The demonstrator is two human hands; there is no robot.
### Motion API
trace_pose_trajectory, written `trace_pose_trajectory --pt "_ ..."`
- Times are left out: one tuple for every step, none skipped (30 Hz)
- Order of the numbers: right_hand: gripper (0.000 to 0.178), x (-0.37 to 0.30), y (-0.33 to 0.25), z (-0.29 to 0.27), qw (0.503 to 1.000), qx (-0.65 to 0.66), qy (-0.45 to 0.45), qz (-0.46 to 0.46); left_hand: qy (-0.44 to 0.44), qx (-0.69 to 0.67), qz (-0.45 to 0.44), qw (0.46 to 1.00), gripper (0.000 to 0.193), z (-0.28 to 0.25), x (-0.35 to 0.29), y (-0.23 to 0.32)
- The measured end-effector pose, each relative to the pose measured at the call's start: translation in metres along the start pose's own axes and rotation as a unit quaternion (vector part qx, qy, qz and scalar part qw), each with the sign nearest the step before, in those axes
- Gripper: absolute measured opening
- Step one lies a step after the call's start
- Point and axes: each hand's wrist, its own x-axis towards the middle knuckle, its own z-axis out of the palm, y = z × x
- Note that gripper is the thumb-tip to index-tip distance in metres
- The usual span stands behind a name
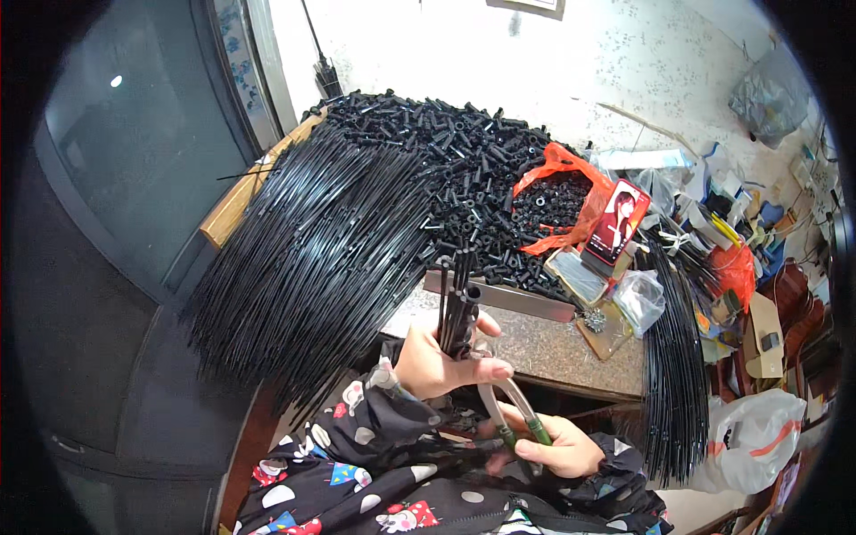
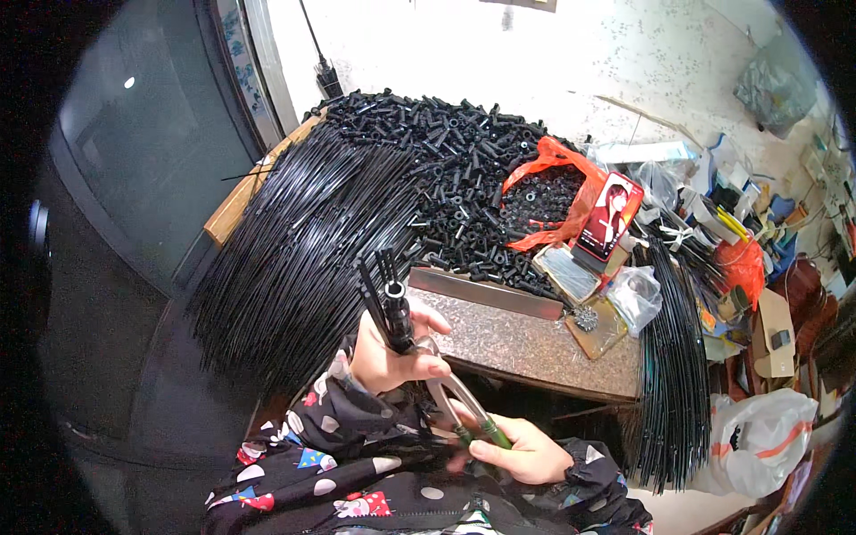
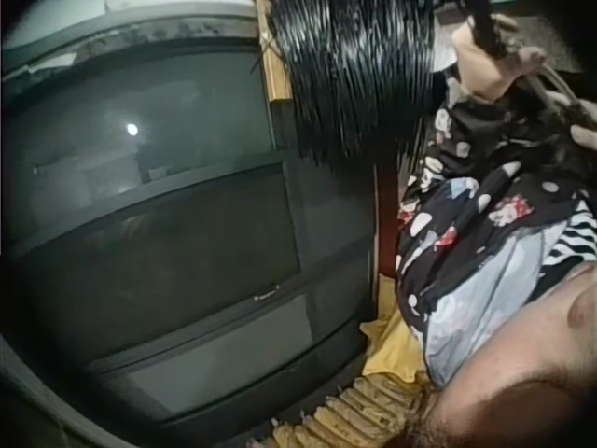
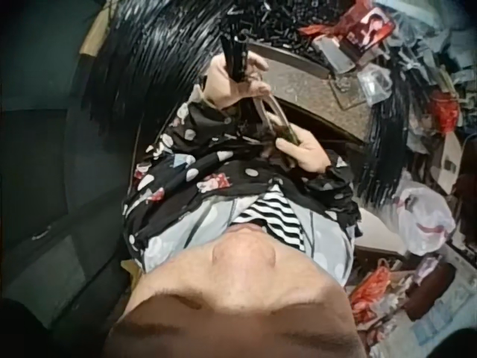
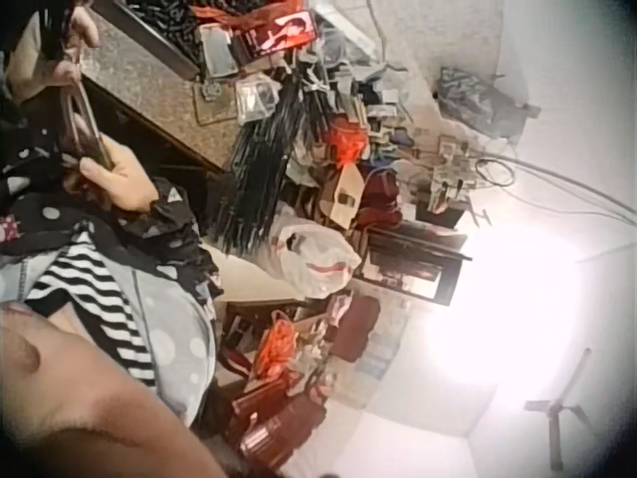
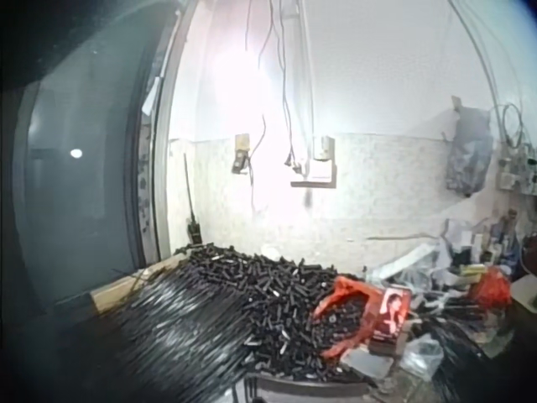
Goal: Assemble black cable housings into plastic connectors using pliers.
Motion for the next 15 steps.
trace_pose_trajectory --pt "0.048 -0.004 -0.006 -0.001 0.993 0.092 -0.031 0.069 0.001 0.021 0.003 1.000 0.035 0.002 0.000 0.002" --pt "0.050 -0.007 -0.010 -0.002 0.972 0.182 -0.061 0.136 0.002 0.020 0.005 1.000 0.035 0.004 -0.001 0.002" --pt "0.050 -0.008 -0.009 -0.008 0.973 0.161 -0.085 0.141 0.021 0.021 0.012 0.999 0.032 0.007 -0.003 0.001" --pt "0.050 -0.010 -0.011 -0.010 0.973 0.159 -0.085 0.141 0.039 0.022 0.020 0.999 0.029 0.008 -0.004 0.000" --pt "0.048 -0.010 -0.012 -0.010 0.977 0.126 -0.071 0.158 0.046 0.065 0.049 0.996 0.024 0.007 -0.004 -0.002" --pt "0.047 -0.011 -0.013 -0.010 0.979 0.092 -0.057 0.174 0.048 0.065 0.048 0.996 0.024 0.007 -0.004 -0.004" --pt "0.033 -0.012 -0.011 -0.005 0.979 0.064 0.005 0.193 0.053 0.061 0.034 0.996 0.023 0.008 -0.004 -0.005" --pt "0.033 -0.013 -0.007 -0.005 0.979 0.064 0.005 0.194 0.057 0.055 0.020 0.997 0.022 0.009 -0.002 -0.007" --pt "0.027 -0.013 -0.002 -0.007 0.981 -0.100 0.040 0.161 0.052 0.064 0.006 0.997 0.022 0.008 -0.001 -0.012" --pt "0.022 -0.012 0.000 -0.008 0.954 -0.262 0.074 0.123 0.049 0.082 0.013 0.995 0.023 0.008 -0.001 -0.012" --pt "0.017 -0.010 -0.004 0.003 0.918 -0.363 0.153 0.049 0.034 0.091 0.016 0.995 0.024 0.007 0.001 -0.014" --pt "0.017 -0.009 -0.002 0.007 0.917 -0.365 0.153 0.048 0.018 0.100 0.018 0.995 0.024 0.006 0.002 -0.016" --pt "0.019 -0.009 0.003 0.010 0.916 -0.362 0.170 0.034 0.020 0.099 0.020 0.995 0.024 0.006 0.002 -0.014" --pt "0.021 -0.010 0.008 0.009 0.913 -0.360 0.190 0.020 0.012 0.087 0.023 0.996 0.024 0.007 0.003 -0.011" --pt "0.033 -0.011 0.012 0.007 0.938 -0.308 0.161 0.005 0.003 0.074 0.025 0.997 0.025 0.008 0.004 -0.008"
